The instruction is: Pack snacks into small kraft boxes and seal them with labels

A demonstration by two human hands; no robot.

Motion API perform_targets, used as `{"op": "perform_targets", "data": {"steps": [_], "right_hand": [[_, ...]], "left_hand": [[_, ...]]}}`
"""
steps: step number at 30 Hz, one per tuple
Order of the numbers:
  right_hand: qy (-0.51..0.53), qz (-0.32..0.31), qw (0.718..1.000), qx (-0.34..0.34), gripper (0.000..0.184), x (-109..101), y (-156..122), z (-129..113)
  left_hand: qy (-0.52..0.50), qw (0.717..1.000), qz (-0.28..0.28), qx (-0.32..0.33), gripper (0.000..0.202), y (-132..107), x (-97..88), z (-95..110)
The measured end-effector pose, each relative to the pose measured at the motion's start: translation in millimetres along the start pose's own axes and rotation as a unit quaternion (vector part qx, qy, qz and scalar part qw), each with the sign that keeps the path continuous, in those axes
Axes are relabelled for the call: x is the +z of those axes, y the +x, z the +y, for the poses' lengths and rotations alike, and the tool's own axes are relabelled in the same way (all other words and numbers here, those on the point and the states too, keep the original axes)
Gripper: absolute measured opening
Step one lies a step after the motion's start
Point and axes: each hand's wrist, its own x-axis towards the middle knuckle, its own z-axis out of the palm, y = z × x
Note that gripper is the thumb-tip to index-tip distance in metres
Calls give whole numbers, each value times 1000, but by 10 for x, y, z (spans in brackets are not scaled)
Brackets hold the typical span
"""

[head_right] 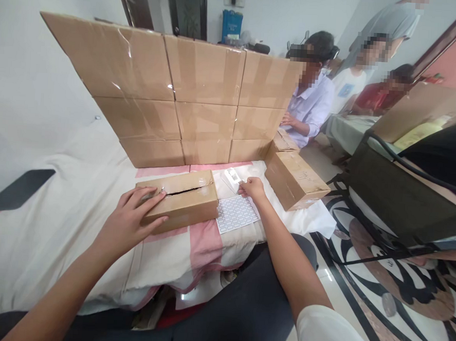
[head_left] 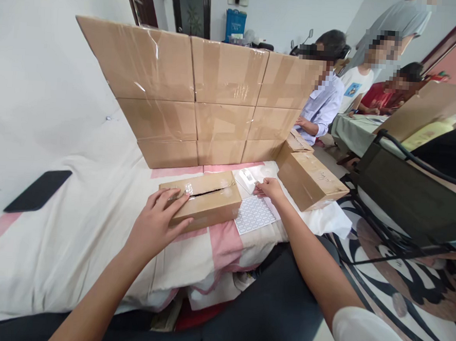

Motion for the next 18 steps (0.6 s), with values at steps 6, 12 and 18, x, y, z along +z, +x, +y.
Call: {"op": "perform_targets", "data": {"steps": [6, 12, 18], "right_hand": [[10, 8, 1000, -16, 46, 4, -12, -35], [26, 16, 999, -44, 44, 25, -50, -65], [33, 21, 997, -59, 46, 32, -28, -35]], "left_hand": [[8, 1000, -1, 4, 52, 5, -4, 7], [4, 1000, 2, 2, 51, 12, -15, 16], [-8, 1000, -3, -12, 51, 12, -17, 25]]}}
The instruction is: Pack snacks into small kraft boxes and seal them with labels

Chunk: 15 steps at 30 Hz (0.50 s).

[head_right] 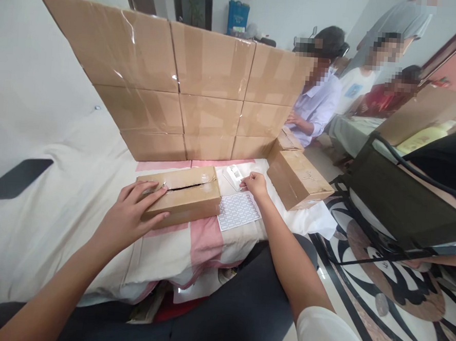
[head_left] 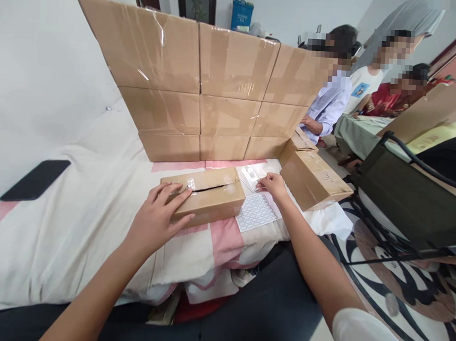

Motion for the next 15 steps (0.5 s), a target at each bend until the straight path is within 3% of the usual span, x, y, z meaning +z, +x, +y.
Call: {"op": "perform_targets", "data": {"steps": [8, 15], "right_hand": [[-7, 1, 1000, 2, 46, -63, 26, -1], [0, 4, 1000, 2, 45, 14, 12, 183]], "left_hand": [[-10, 1000, -1, -5, 52, -2, -4, -3], [-2, 1000, -6, -11, 52, -14, -5, 5]]}}
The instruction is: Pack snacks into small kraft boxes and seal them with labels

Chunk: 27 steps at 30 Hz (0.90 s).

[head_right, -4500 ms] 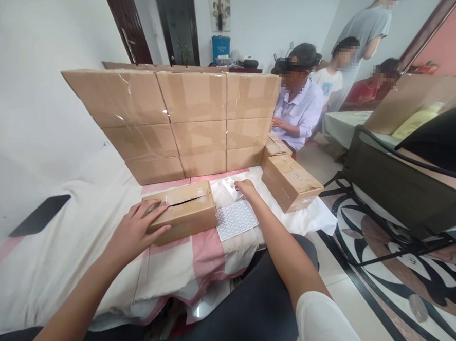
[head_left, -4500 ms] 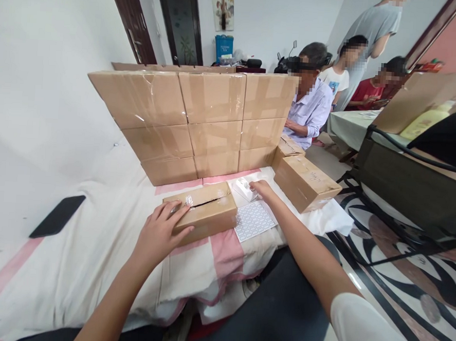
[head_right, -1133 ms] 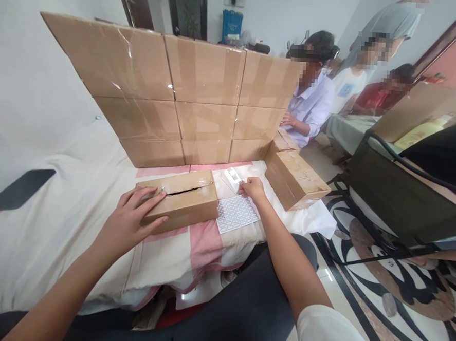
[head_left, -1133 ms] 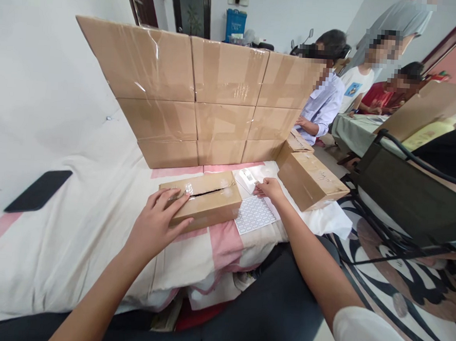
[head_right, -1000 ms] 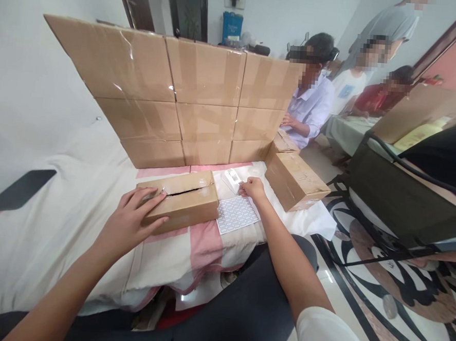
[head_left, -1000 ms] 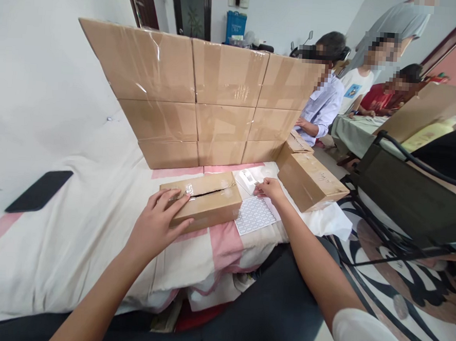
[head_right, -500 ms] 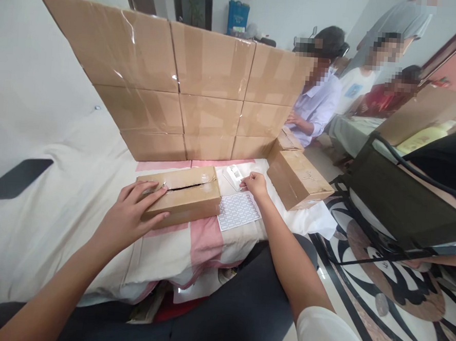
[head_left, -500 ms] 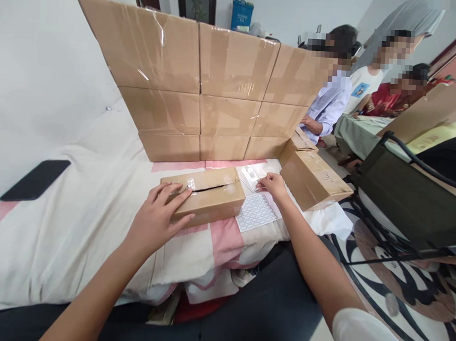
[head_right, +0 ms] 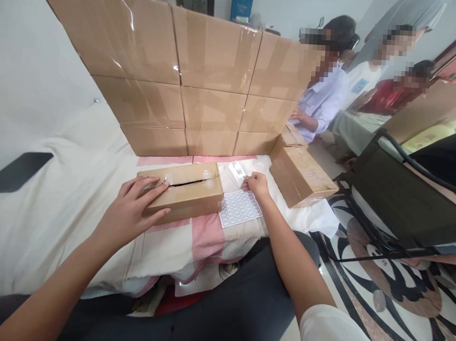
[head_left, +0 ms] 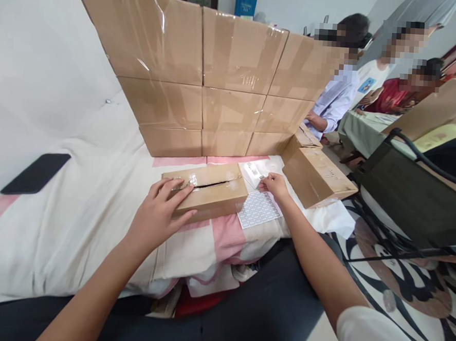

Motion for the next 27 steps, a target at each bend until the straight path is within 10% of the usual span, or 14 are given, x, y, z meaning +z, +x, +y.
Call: {"op": "perform_targets", "data": {"steps": [27], "right_hand": [[94, 13, 988, -122, 43, 120, -56, 368]], "left_hand": [[-8, 1000, 2, -1, 51, 38, 22, -3]]}}
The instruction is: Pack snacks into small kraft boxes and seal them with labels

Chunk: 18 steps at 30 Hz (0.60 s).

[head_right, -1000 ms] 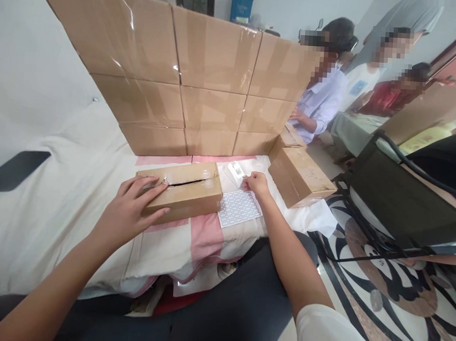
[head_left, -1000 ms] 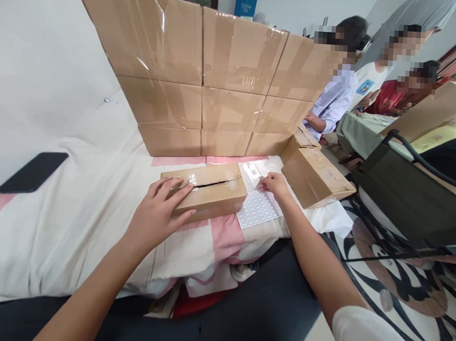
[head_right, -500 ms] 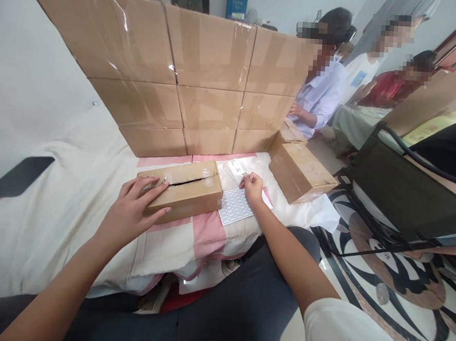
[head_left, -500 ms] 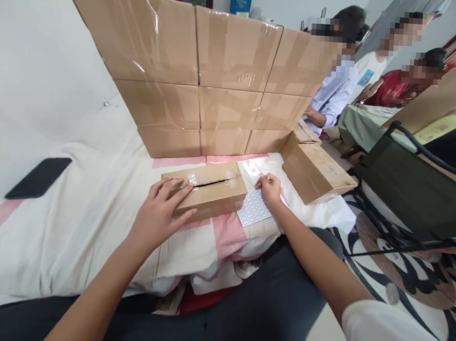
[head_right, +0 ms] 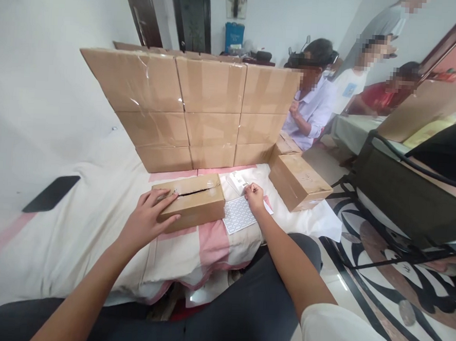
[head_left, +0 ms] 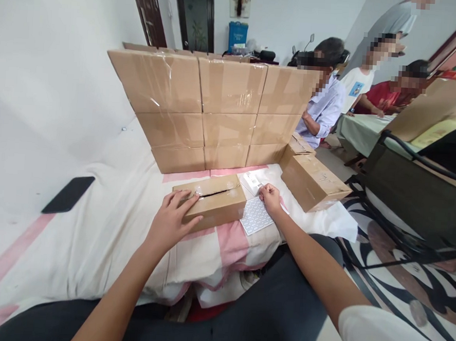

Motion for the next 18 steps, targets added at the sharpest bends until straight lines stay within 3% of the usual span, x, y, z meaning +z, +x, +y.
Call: {"op": "perform_targets", "data": {"steps": [18], "right_hand": [[-83, -19, 994, -71, 44, -61, 4, 81]], "left_hand": [[-2, 1000, 16, 3, 49, -17, 7, 10]]}}
